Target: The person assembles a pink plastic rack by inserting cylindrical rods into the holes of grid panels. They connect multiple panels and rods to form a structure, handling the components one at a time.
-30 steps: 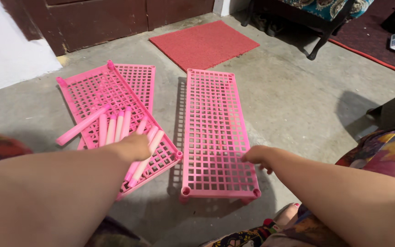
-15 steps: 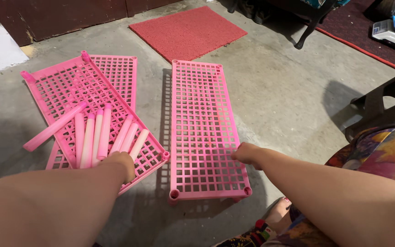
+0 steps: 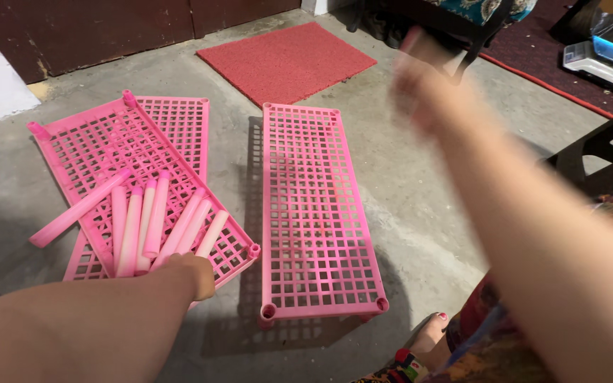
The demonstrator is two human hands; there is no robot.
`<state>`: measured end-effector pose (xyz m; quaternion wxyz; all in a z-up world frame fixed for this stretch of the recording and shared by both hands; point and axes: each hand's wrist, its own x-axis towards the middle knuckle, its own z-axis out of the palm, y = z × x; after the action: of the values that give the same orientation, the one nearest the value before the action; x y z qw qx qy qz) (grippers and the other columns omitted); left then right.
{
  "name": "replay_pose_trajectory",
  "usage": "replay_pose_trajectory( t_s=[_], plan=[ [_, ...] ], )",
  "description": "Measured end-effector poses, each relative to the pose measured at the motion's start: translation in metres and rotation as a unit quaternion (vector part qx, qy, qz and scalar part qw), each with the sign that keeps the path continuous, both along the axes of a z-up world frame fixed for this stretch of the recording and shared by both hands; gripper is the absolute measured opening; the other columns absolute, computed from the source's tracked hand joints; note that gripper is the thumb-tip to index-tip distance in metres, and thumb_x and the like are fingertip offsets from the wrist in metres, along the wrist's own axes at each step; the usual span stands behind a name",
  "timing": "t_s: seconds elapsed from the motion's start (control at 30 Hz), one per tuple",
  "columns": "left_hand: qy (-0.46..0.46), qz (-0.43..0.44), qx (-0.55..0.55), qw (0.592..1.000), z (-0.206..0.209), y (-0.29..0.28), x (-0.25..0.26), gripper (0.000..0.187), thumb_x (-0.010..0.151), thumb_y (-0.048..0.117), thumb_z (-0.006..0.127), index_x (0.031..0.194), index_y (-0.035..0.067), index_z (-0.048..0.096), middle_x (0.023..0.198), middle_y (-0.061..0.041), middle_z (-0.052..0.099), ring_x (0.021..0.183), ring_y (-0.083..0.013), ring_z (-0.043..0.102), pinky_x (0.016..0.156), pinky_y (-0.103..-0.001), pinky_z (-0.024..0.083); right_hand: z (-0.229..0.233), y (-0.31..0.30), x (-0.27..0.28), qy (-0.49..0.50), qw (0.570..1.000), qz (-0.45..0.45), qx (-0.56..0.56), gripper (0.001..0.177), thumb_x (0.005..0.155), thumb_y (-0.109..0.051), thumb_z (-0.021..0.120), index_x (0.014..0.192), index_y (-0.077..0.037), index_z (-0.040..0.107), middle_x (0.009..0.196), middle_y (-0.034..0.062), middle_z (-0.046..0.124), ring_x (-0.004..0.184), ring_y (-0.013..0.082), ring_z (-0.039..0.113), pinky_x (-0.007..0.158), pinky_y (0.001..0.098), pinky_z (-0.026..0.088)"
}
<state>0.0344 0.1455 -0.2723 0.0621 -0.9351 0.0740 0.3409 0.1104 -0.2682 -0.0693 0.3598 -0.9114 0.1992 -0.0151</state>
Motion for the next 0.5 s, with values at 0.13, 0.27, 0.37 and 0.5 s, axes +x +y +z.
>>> replay_pose_trajectory(
  t_s=[0.13, 0.27, 0.37, 0.5],
  plan=[
    [0.006, 0.072, -0.018, 0.997, 0.007, 0.002, 0.004, 0.046, 0.092, 0.024, 0.063, 0.137, 0.015, 0.065, 0.15, -0.011, 0.053, 0.137, -0.0322, 0.05, 0.114, -0.046, 0.045, 0.051, -0.071, -0.064, 0.002, 0.992, 0.019, -0.127, 0.033, 0.097, -0.039, 0.063, 0.102, -0.007, 0.067, 0.089, 0.0177, 0.063, 0.068, 0.0304, 0.058, 0.059, 0.0475, 0.047],
    [-0.004, 0.006, -0.041, 0.999, 0.015, -0.004, 0.009, 0.037, 0.091, 0.027, 0.063, 0.124, 0.014, 0.075, 0.139, -0.012, 0.06, 0.12, -0.0277, 0.066, 0.108, -0.044, 0.048, 0.072, -0.153, -0.151, 0.183, 0.948, -0.035, -0.259, 0.032, 0.096, -0.039, 0.064, 0.105, -0.008, 0.066, 0.093, 0.0165, 0.063, 0.072, 0.0297, 0.057, 0.062, 0.047, 0.047],
    [0.003, 0.026, -0.045, 0.999, 0.034, -0.018, 0.009, 0.037, 0.092, 0.027, 0.066, 0.124, 0.011, 0.076, 0.147, -0.014, 0.051, 0.117, -0.0272, 0.07, 0.105, -0.042, 0.053, 0.041, -0.21, -0.224, 0.324, 0.9, -0.071, -0.284, 0.033, 0.095, -0.039, 0.065, 0.107, -0.009, 0.065, 0.096, 0.0156, 0.062, 0.075, 0.0292, 0.057, 0.065, 0.0466, 0.046],
    [0.001, 0.148, -0.073, 0.986, 0.069, -0.035, -0.003, 0.038, 0.092, 0.026, 0.069, 0.124, 0.008, 0.076, 0.158, -0.016, 0.039, 0.113, -0.0266, 0.075, 0.101, -0.04, 0.059, -0.005, -0.247, -0.29, 0.435, 0.853, -0.092, -0.272, 0.034, 0.094, -0.039, 0.066, 0.111, -0.01, 0.064, 0.1, 0.0144, 0.062, 0.079, 0.0286, 0.057, 0.068, 0.0461, 0.046]
  ],
)
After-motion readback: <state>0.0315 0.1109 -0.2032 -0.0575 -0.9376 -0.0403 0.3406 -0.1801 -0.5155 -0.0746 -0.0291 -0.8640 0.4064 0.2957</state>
